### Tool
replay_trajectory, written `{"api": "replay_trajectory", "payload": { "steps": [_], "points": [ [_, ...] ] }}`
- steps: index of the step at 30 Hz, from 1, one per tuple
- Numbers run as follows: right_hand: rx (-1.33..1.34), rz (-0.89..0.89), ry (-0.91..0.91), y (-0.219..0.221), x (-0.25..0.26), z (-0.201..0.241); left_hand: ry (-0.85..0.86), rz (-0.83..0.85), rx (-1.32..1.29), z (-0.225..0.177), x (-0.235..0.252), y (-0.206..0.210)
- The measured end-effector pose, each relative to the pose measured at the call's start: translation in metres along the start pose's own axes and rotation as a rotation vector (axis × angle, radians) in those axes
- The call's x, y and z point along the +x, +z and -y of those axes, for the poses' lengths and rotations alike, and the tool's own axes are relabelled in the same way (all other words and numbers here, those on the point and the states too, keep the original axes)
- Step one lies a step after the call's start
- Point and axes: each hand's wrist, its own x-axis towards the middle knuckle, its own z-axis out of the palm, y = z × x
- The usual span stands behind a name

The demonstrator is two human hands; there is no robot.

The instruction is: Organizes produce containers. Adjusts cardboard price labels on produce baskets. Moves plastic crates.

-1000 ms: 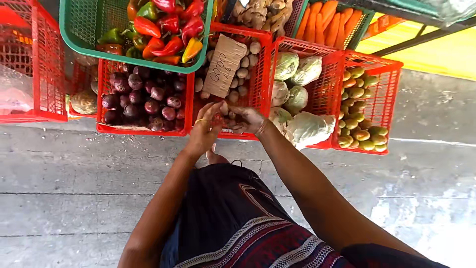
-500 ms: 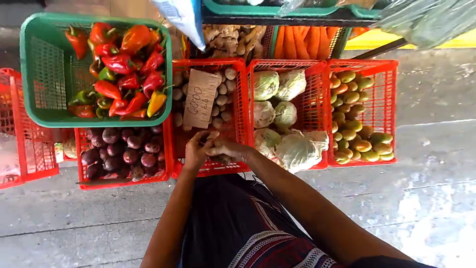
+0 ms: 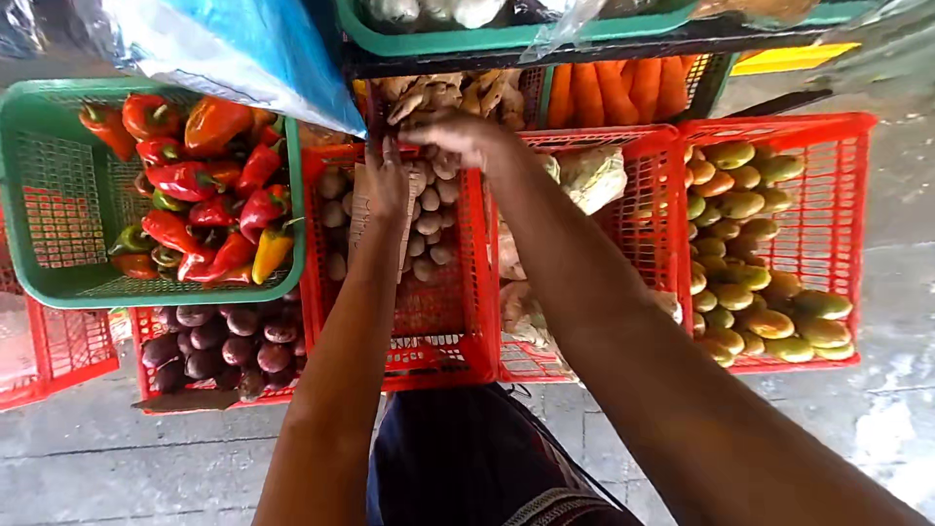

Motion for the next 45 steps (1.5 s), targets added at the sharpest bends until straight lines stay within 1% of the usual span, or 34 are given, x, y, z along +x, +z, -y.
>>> {"api": "replay_trajectory", "payload": {
  "steps": [1, 2, 3, 5, 7, 8, 10, 12, 13, 14, 15, 16, 18, 19, 20, 21, 22, 24, 25, 26, 27, 28, 30, 31, 32, 34, 36, 38, 41, 43, 45],
  "points": [
    [-0.013, -0.065, 0.059, -0.006, 0.013, 0.002, -0.013, 0.024, 0.066, 0.003, -0.013, -0.007],
    [-0.016, -0.125, 0.072, -0.011, 0.019, 0.000, 0.005, 0.080, 0.145, 0.008, -0.038, -0.019],
    [0.022, -0.168, 0.028, -0.015, 0.019, -0.004, 0.025, 0.130, 0.206, 0.012, -0.069, -0.031],
    [0.253, -0.147, -0.084, -0.022, 0.002, -0.010, 0.051, 0.173, 0.277, 0.039, -0.128, -0.054],
    [0.444, -0.116, -0.146, -0.011, -0.031, -0.023, 0.002, 0.205, 0.298, 0.068, -0.191, -0.080],
    [0.495, -0.107, -0.135, 0.002, -0.048, -0.033, -0.026, 0.222, 0.297, 0.078, -0.220, -0.093],
    [0.484, -0.115, -0.062, 0.041, -0.080, -0.053, -0.088, 0.230, 0.228, 0.085, -0.267, -0.114],
    [0.373, -0.104, -0.015, 0.093, -0.109, -0.075, -0.243, 0.206, 0.045, 0.080, -0.295, -0.129],
    [0.301, -0.056, -0.027, 0.118, -0.125, -0.083, -0.341, 0.183, -0.100, 0.077, -0.303, -0.135],
    [0.228, 0.023, -0.067, 0.144, -0.144, -0.088, -0.432, 0.154, -0.252, 0.073, -0.307, -0.141],
    [0.157, 0.124, -0.150, 0.168, -0.165, -0.091, -0.500, 0.115, -0.409, 0.068, -0.309, -0.147],
    [0.061, 0.235, -0.274, 0.190, -0.185, -0.095, -0.540, 0.049, -0.574, 0.064, -0.311, -0.153],
    [-0.218, 0.449, -0.542, 0.221, -0.219, -0.098, -0.555, -0.114, -0.845, 0.056, -0.315, -0.168],
    [-0.385, 0.507, -0.678, 0.232, -0.231, -0.098, -0.533, -0.143, -0.906, 0.056, -0.317, -0.178],
    [-0.516, 0.526, -0.786, 0.239, -0.240, -0.097, -0.499, -0.131, -0.896, 0.059, -0.321, -0.190],
    [-0.592, 0.529, -0.862, 0.242, -0.246, -0.097, -0.481, -0.128, -0.854, 0.064, -0.325, -0.202],
    [-0.612, 0.524, -0.909, 0.243, -0.247, -0.096, -0.485, -0.140, -0.801, 0.067, -0.330, -0.215],
    [-0.540, 0.456, -0.946, 0.241, -0.243, -0.097, -0.497, -0.122, -0.703, 0.075, -0.339, -0.243],
    [-0.506, 0.415, -0.903, 0.240, -0.239, -0.099, -0.489, -0.087, -0.685, 0.078, -0.344, -0.258],
    [-0.507, 0.359, -0.814, 0.239, -0.234, -0.102, -0.475, -0.058, -0.687, 0.080, -0.349, -0.273],
    [-0.564, 0.305, -0.674, 0.238, -0.228, -0.105, -0.459, -0.041, -0.694, 0.080, -0.354, -0.288],
    [-0.657, 0.277, -0.491, 0.237, -0.220, -0.106, -0.441, -0.039, -0.692, 0.080, -0.359, -0.302],
    [-0.803, 0.251, -0.148, 0.239, -0.203, -0.113, -0.401, -0.050, -0.663, 0.082, -0.370, -0.333],
    [-0.824, 0.214, -0.038, 0.241, -0.197, -0.120, -0.383, -0.055, -0.660, 0.085, -0.376, -0.351],
    [-0.818, 0.151, 0.035, 0.245, -0.193, -0.126, -0.378, -0.056, -0.653, 0.088, -0.381, -0.370],
    [-0.737, 0.005, 0.114, 0.256, -0.194, -0.133, -0.384, -0.061, -0.617, 0.092, -0.391, -0.411],
    [-0.573, -0.147, 0.165, 0.269, -0.196, -0.132, -0.392, -0.083, -0.554, 0.094, -0.400, -0.453],
    [-0.303, -0.337, 0.192, 0.276, -0.184, -0.137, -0.374, -0.135, -0.479, 0.090, -0.409, -0.494],
    [0.146, -0.601, 0.212, 0.279, -0.139, -0.147, -0.305, -0.206, -0.428, 0.085, -0.421, -0.555],
    [0.261, -0.700, 0.148, 0.278, -0.108, -0.152, -0.287, -0.290, -0.428, 0.083, -0.427, -0.590],
    [0.266, -0.784, 0.130, 0.282, -0.092, -0.142, -0.283, -0.358, -0.427, 0.083, -0.430, -0.618]
  ]
}}
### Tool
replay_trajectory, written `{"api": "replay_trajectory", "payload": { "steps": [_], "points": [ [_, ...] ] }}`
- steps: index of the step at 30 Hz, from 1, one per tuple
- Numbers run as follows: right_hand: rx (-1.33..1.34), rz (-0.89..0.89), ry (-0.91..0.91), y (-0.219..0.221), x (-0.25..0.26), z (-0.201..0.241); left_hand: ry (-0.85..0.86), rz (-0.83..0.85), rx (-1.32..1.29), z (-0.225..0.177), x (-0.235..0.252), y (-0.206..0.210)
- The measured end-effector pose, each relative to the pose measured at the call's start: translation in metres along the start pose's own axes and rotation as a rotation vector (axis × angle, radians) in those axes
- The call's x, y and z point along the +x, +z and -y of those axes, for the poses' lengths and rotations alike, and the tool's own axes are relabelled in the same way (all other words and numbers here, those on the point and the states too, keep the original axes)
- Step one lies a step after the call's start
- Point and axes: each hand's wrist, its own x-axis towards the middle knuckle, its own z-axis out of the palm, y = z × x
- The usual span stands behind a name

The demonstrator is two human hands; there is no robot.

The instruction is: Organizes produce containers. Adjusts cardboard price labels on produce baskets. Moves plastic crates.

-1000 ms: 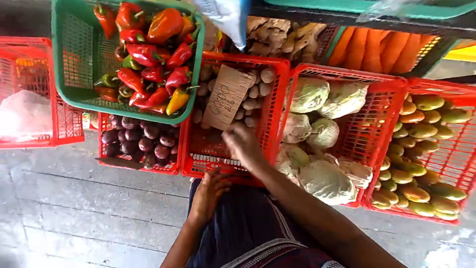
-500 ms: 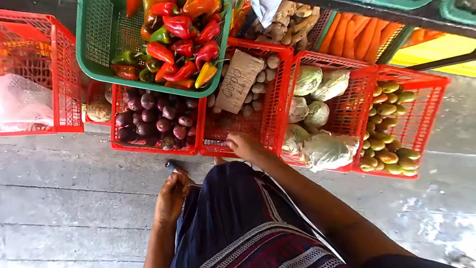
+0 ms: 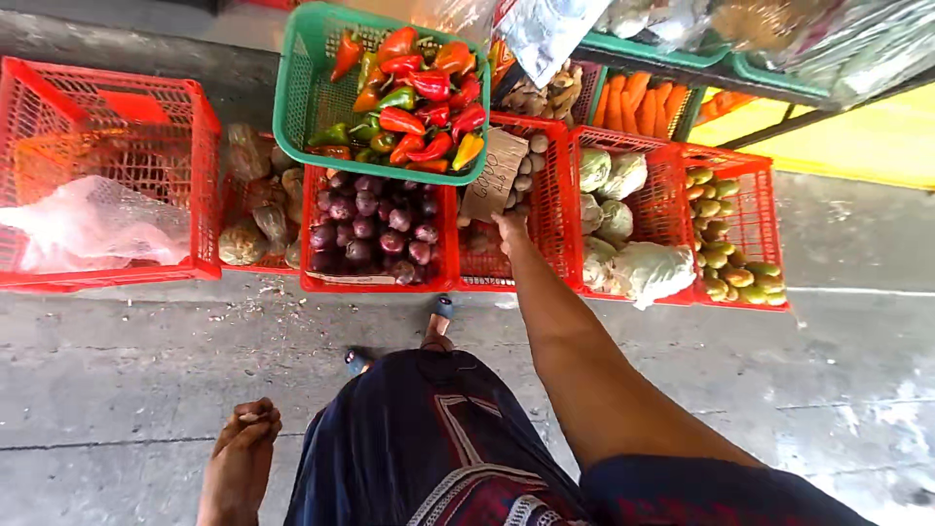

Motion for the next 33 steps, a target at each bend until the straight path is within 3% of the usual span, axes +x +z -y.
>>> {"api": "replay_trajectory", "payload": {
  "steps": [4, 8, 13, 18, 22, 27, 29, 31, 33],
  "points": [
    [0.063, -0.138, 0.163, 0.007, -0.026, 0.038, 0.012, -0.055, -0.049, -0.011, 0.008, -0.026],
    [0.319, -0.054, 0.144, -0.029, -0.062, 0.052, -0.024, 0.058, -0.105, -0.007, 0.016, -0.013],
    [0.545, 0.159, 0.100, -0.064, -0.155, 0.039, -0.078, 0.376, -0.037, -0.001, 0.024, 0.050],
    [0.766, 0.412, 0.067, -0.045, -0.228, 0.027, -0.045, 0.694, 0.209, -0.011, 0.025, 0.141],
    [0.905, 0.558, 0.069, -0.026, -0.261, 0.029, 0.160, 0.827, 0.419, -0.018, 0.025, 0.204],
    [0.855, 0.816, 0.031, -0.021, -0.270, 0.024, 0.503, 0.801, 0.573, -0.013, 0.027, 0.250],
    [0.582, 0.900, -0.066, -0.023, -0.268, 0.029, 0.702, 0.726, 0.613, -0.010, 0.028, 0.252],
    [0.105, 0.942, -0.300, -0.028, -0.252, 0.032, 0.949, 0.599, 0.666, -0.020, 0.024, 0.245],
    [-0.203, 0.894, -0.444, -0.035, -0.229, 0.027, 1.224, 0.441, 0.795, -0.040, 0.019, 0.231]
  ]
}}
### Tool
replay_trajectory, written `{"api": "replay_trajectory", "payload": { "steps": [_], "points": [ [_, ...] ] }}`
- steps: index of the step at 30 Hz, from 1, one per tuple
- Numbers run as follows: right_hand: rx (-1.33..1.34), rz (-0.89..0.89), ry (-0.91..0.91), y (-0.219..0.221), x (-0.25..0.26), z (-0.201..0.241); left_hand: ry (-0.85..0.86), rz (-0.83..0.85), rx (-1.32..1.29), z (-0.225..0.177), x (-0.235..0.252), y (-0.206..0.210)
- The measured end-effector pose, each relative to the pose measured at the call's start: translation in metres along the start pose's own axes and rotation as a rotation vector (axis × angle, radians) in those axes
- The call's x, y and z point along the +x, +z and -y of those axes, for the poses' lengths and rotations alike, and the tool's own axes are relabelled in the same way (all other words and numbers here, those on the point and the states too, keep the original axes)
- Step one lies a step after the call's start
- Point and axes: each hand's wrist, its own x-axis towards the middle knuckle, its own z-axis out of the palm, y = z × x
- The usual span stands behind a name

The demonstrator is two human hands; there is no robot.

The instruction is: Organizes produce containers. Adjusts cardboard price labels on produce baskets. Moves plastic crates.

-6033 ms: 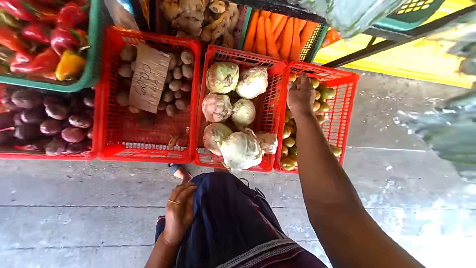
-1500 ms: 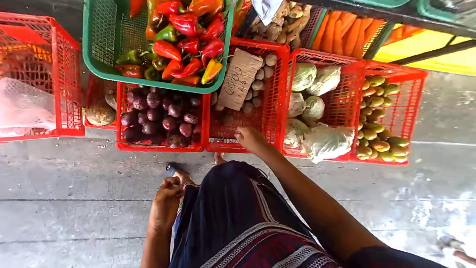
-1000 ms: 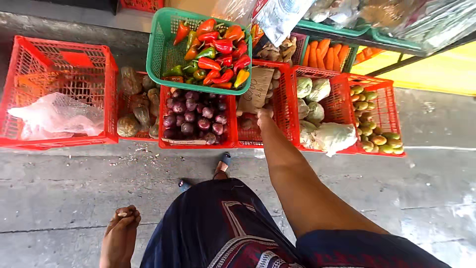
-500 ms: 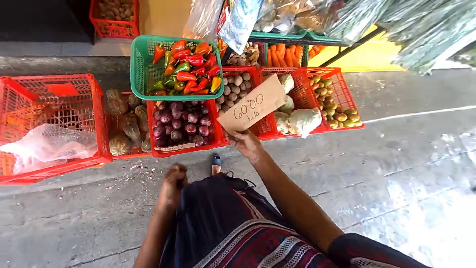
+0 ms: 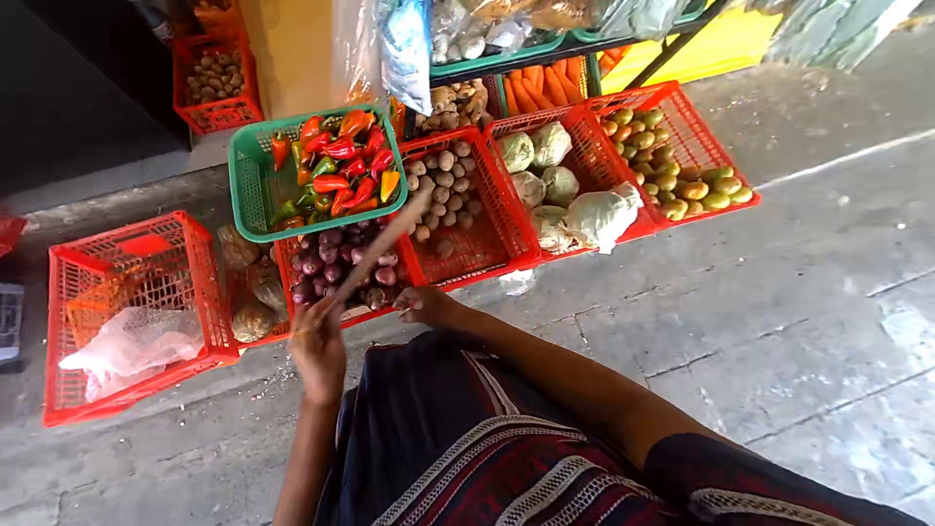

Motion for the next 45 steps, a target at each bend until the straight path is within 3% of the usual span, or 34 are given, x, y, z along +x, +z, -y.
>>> {"api": "replay_trajectory", "payload": {
  "steps": [1, 3, 5, 8, 12, 15, 17, 19, 22, 27, 31, 34, 39, 45],
  "points": [
    [-0.088, -0.038, 0.013, -0.010, 0.002, -0.008, 0.080, 0.017, 0.131, -0.001, 0.001, -0.013],
    [-0.177, -0.085, 0.084, -0.035, 0.006, -0.020, 0.198, 0.223, 0.310, 0.000, 0.000, -0.034],
    [-0.294, -0.097, 0.132, -0.064, 0.011, -0.028, 0.217, 0.335, 0.357, -0.004, -0.001, -0.046],
    [-0.355, -0.207, 0.233, -0.106, 0.022, -0.035, 0.092, 0.194, 0.240, -0.016, 0.000, -0.054],
    [-0.136, -0.464, 0.258, -0.147, 0.040, -0.041, 0.036, 0.133, 0.266, -0.028, 0.011, -0.029],
    [-0.054, -0.559, -0.063, -0.153, 0.030, -0.007, -0.014, 0.181, 0.277, -0.032, 0.015, 0.000],
    [-0.140, -0.461, -0.379, -0.149, 0.022, 0.007, -0.022, 0.188, 0.274, -0.034, 0.019, 0.021],
    [-0.310, -0.263, -0.524, -0.143, 0.015, 0.020, -0.029, 0.197, 0.270, -0.035, 0.023, 0.040],
    [-0.494, -0.069, -0.388, -0.140, 0.008, 0.029, -0.059, 0.216, 0.243, -0.031, 0.028, 0.065],
    [-0.543, -0.212, -0.191, -0.181, 0.010, 0.004, -0.319, 0.230, 0.126, -0.032, 0.037, 0.097],
    [-0.556, -0.343, 0.107, -0.231, 0.009, -0.008, -0.677, 0.106, -0.254, -0.023, 0.034, 0.107],
    [-0.527, -0.415, 0.173, -0.257, 0.006, -0.023, -0.867, 0.091, -0.493, -0.019, 0.026, 0.115],
    [-0.451, -0.401, 0.236, -0.272, 0.004, -0.030, -0.956, 0.210, -0.392, -0.025, 0.013, 0.130],
    [-0.386, -0.344, 0.243, -0.274, 0.008, -0.021, -0.859, 0.372, -0.244, -0.026, 0.009, 0.131]
  ]
}}
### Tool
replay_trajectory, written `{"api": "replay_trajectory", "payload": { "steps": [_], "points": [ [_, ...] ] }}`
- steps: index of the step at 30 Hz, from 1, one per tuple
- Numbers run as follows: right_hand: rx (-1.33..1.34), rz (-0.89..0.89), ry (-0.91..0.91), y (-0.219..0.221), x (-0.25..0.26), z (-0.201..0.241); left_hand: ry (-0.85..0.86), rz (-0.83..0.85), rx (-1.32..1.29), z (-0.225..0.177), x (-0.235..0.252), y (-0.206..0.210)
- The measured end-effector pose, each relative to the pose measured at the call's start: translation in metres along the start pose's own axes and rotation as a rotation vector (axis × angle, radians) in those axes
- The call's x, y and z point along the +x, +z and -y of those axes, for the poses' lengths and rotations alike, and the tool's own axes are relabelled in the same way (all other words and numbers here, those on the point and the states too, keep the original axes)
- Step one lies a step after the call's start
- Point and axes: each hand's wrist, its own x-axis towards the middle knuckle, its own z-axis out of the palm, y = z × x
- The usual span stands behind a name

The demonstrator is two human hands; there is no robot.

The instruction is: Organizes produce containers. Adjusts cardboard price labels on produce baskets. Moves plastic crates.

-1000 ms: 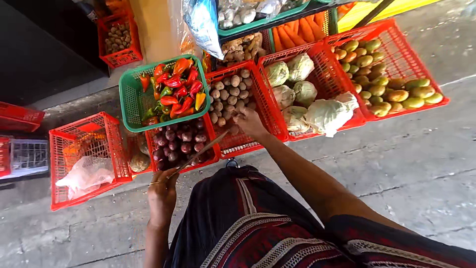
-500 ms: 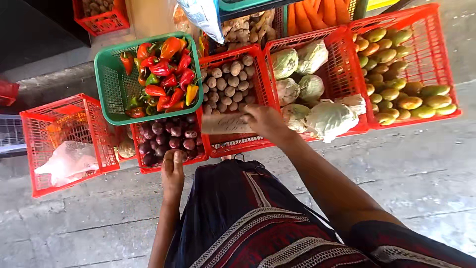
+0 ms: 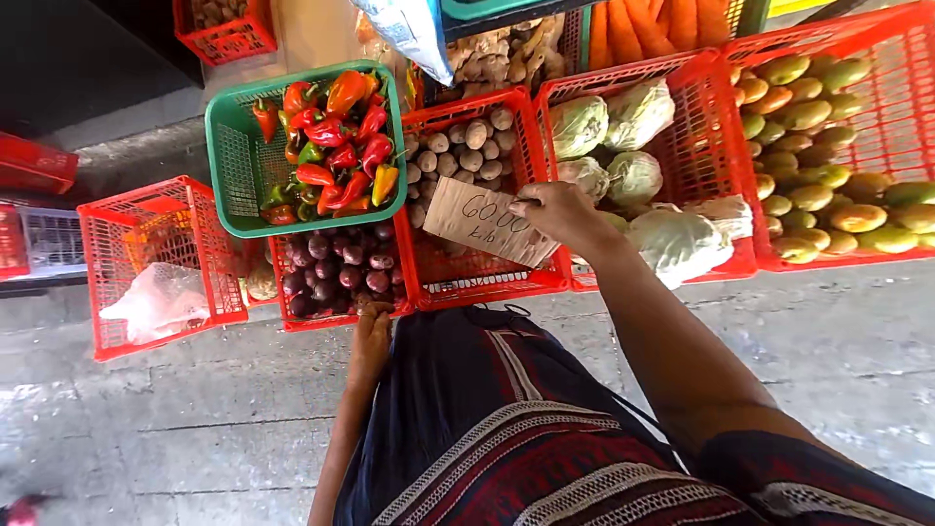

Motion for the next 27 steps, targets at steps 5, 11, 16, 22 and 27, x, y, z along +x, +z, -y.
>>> {"api": "replay_trajectory", "payload": {
  "steps": [5, 11, 16, 22, 27],
  "points": [
    [0.073, 0.095, -0.081, 0.008, 0.001, 0.016, 0.020, -0.055, 0.026, -0.005, -0.008, -0.010],
    [0.190, 0.218, -0.138, 0.025, -0.006, 0.072, 0.071, -0.139, 0.022, 0.003, -0.027, -0.025],
    [0.154, 0.298, -0.232, 0.048, -0.004, 0.099, 0.060, -0.433, -0.046, 0.026, -0.049, -0.039],
    [0.087, 0.318, -0.251, 0.076, -0.008, 0.141, -0.134, -0.747, -0.147, 0.079, -0.088, -0.096],
    [0.105, 0.217, -0.320, 0.126, -0.026, 0.192, -0.109, -0.821, -0.407, 0.133, -0.104, -0.159]
  ]
}}
